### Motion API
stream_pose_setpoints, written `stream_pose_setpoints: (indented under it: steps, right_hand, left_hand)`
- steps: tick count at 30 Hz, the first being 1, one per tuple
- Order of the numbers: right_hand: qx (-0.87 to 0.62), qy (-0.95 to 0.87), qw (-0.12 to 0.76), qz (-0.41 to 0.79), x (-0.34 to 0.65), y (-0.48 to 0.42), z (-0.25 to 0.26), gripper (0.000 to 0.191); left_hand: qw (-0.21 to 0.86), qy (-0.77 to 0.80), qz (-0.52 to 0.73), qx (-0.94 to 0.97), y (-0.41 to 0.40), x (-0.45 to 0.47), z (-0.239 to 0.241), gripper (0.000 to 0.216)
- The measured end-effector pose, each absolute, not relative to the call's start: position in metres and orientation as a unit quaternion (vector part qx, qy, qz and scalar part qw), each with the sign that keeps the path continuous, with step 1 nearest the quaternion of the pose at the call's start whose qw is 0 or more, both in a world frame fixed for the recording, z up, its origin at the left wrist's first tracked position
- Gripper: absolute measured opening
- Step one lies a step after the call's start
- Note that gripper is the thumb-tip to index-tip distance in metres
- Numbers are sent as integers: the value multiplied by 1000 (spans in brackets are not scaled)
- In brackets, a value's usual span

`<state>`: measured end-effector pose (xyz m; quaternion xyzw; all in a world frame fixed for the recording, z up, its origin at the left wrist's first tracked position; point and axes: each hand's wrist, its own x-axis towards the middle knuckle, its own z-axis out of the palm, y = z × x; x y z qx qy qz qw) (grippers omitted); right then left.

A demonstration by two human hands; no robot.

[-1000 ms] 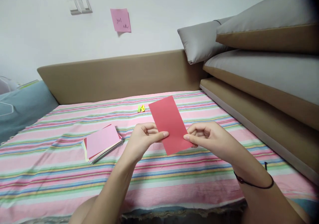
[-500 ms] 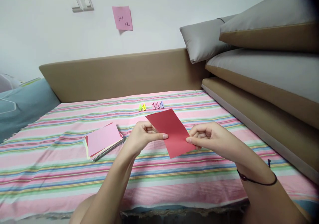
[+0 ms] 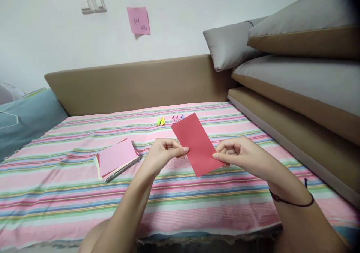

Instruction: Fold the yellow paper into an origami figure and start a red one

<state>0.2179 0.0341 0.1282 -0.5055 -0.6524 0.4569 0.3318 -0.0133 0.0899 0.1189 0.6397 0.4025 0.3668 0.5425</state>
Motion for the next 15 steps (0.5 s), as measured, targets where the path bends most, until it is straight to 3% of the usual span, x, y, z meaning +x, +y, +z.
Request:
stream_pose_setpoints:
  steps: [6, 15]
  right_hand:
    - [-518, -645, 356, 434, 216, 33, 128, 23]
    - [-516, -631, 419, 401, 210, 35, 126, 24]
  left_hand:
    - [559, 374, 411, 615, 91, -9, 114, 20]
    - [686, 348, 437, 467, 80, 14, 101, 19]
